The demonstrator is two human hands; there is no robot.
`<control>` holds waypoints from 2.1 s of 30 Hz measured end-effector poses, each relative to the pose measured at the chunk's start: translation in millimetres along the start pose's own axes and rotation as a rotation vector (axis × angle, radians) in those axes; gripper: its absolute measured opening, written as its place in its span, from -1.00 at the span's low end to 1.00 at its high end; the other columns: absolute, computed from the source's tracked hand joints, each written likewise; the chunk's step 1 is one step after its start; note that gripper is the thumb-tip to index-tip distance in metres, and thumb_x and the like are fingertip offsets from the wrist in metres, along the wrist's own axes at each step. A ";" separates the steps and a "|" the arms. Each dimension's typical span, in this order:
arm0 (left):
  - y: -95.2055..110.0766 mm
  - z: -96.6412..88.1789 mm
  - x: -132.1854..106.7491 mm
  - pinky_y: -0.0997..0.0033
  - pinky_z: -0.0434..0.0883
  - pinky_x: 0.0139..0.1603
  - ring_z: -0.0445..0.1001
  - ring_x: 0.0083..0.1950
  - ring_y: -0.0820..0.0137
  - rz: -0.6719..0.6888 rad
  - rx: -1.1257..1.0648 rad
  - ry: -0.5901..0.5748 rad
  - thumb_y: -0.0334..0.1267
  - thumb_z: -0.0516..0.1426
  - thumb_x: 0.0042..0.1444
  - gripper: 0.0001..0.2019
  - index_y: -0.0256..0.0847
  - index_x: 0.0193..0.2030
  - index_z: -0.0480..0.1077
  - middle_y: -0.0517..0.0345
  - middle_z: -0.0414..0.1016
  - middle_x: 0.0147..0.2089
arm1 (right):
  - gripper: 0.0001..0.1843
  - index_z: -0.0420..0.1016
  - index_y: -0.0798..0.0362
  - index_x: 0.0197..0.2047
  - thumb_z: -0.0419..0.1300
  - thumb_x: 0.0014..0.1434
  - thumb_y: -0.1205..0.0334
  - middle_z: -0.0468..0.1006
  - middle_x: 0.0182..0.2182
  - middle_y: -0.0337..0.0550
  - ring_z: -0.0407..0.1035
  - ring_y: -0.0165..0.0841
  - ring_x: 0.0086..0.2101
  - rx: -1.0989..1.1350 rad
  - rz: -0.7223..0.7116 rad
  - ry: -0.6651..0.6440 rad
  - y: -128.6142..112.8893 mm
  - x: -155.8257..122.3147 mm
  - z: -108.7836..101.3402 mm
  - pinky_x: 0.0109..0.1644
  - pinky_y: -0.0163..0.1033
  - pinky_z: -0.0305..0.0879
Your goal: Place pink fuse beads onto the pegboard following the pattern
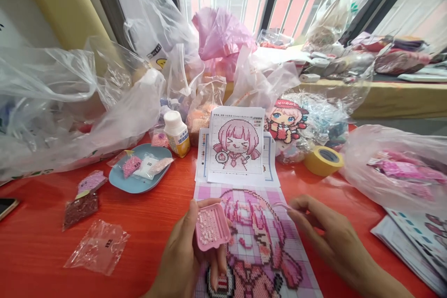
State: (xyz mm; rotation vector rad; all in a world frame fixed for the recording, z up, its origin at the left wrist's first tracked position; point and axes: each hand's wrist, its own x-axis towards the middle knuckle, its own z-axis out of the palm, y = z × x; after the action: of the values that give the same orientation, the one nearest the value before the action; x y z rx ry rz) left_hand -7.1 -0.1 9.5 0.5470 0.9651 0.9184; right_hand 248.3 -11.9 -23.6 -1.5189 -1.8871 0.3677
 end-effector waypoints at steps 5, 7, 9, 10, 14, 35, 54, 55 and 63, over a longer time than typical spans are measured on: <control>12.3 1.0 2.1 0.59 0.25 -0.76 0.27 -0.74 0.45 0.122 0.046 0.018 0.01 -0.13 0.30 -0.48 -0.41 0.17 0.22 0.11 0.43 -0.70 | -0.55 0.27 -0.02 -0.41 -0.09 0.25 -0.21 0.37 -0.57 -0.27 0.29 -0.41 -0.57 0.026 0.254 -0.056 0.9 10.0 -10.2 -0.46 -0.26 0.29; 20.0 4.1 -1.2 0.58 0.28 -0.72 0.30 -0.72 0.44 0.141 0.048 0.014 -0.04 -0.17 0.33 -0.50 -0.40 0.21 0.16 0.08 0.46 -0.67 | -0.53 0.29 -0.02 -0.40 -0.11 0.25 -0.22 0.38 -0.57 -0.28 0.32 -0.41 -0.57 0.031 0.275 -0.074 -0.6 10.6 -16.8 -0.45 -0.26 0.30; 27.4 7.7 -6.2 0.56 0.31 -0.68 0.31 -0.72 0.44 0.146 0.051 -0.003 -0.07 -0.19 0.34 -0.52 -0.38 0.24 0.11 0.07 0.47 -0.66 | -0.52 0.29 -0.01 -0.43 -0.09 0.25 -0.22 0.41 -0.57 -0.27 0.34 -0.41 -0.57 0.038 0.309 -0.093 -1.9 6.2 -23.1 -0.44 -0.26 0.32; 30.8 9.4 -9.2 0.55 0.31 -0.67 0.32 -0.71 0.44 0.143 0.051 -0.013 -0.07 -0.20 0.35 -0.52 -0.38 0.24 0.10 0.08 0.47 -0.66 | -0.52 0.28 -0.01 -0.45 -0.08 0.25 -0.22 0.42 -0.57 -0.26 0.35 -0.41 -0.57 0.040 0.328 -0.100 -2.4 1.9 -25.6 -0.44 -0.26 0.33; 40.4 11.6 -24.2 0.51 0.34 -0.64 0.38 -0.68 0.41 0.114 0.047 -0.043 -0.06 -0.16 0.34 -0.52 -0.43 0.19 0.19 0.05 0.50 -0.61 | -0.49 0.38 0.01 -0.38 -0.08 0.24 -0.24 0.54 -0.45 -0.15 0.48 -0.32 -0.43 0.139 0.399 -0.121 -3.6 -27.3 -29.1 -0.40 -0.24 0.45; -26.5 -61.4 -78.2 0.28 0.54 -0.09 0.60 -0.13 0.19 0.256 -0.283 0.329 -0.02 0.16 0.15 -0.56 -0.24 0.09 0.38 0.07 0.64 -0.27 | -0.41 0.49 -0.07 -0.03 -0.05 0.17 -0.30 0.60 -0.21 -0.18 0.46 -0.33 -0.43 0.251 0.505 0.034 -17.7 -86.7 5.6 -0.30 -0.25 0.46; -31.0 -62.8 -93.1 0.35 0.55 -0.06 0.60 -0.08 0.18 0.225 -0.261 0.384 0.01 0.15 0.14 -0.57 -0.27 0.02 0.43 0.06 0.65 -0.26 | -0.48 0.48 -0.04 -0.16 -0.05 0.21 -0.26 0.59 -0.33 -0.21 0.38 -0.41 -0.57 0.217 0.407 0.028 -19.2 -83.8 5.0 -0.40 -0.31 0.42; -30.5 -62.5 -94.0 0.34 0.55 -0.07 0.60 -0.09 0.19 0.220 -0.261 0.396 -0.01 0.14 0.16 -0.59 -0.28 0.02 0.43 0.06 0.65 -0.25 | -0.48 0.48 -0.03 -0.19 -0.05 0.20 -0.27 0.59 -0.35 -0.22 0.37 -0.42 -0.58 0.211 0.409 0.024 -20.4 -83.2 4.3 -0.41 -0.31 0.41; -28.0 -61.9 -97.3 0.38 0.57 -0.11 0.62 -0.17 0.23 0.195 -0.250 0.448 -0.09 0.12 0.20 -0.63 -0.32 0.02 0.43 0.01 0.65 -0.26 | -0.52 0.43 -0.04 -0.36 -0.07 0.22 -0.23 0.38 -0.66 -0.32 0.34 -0.39 -0.63 0.179 0.346 0.045 -27.2 -79.8 1.3 -0.51 -0.34 0.35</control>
State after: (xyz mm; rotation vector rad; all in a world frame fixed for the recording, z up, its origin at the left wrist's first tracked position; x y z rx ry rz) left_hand -74.7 -97.4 2.7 0.2256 1.1871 1.3524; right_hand 234.2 -94.4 -34.3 -1.7132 -1.5101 0.6351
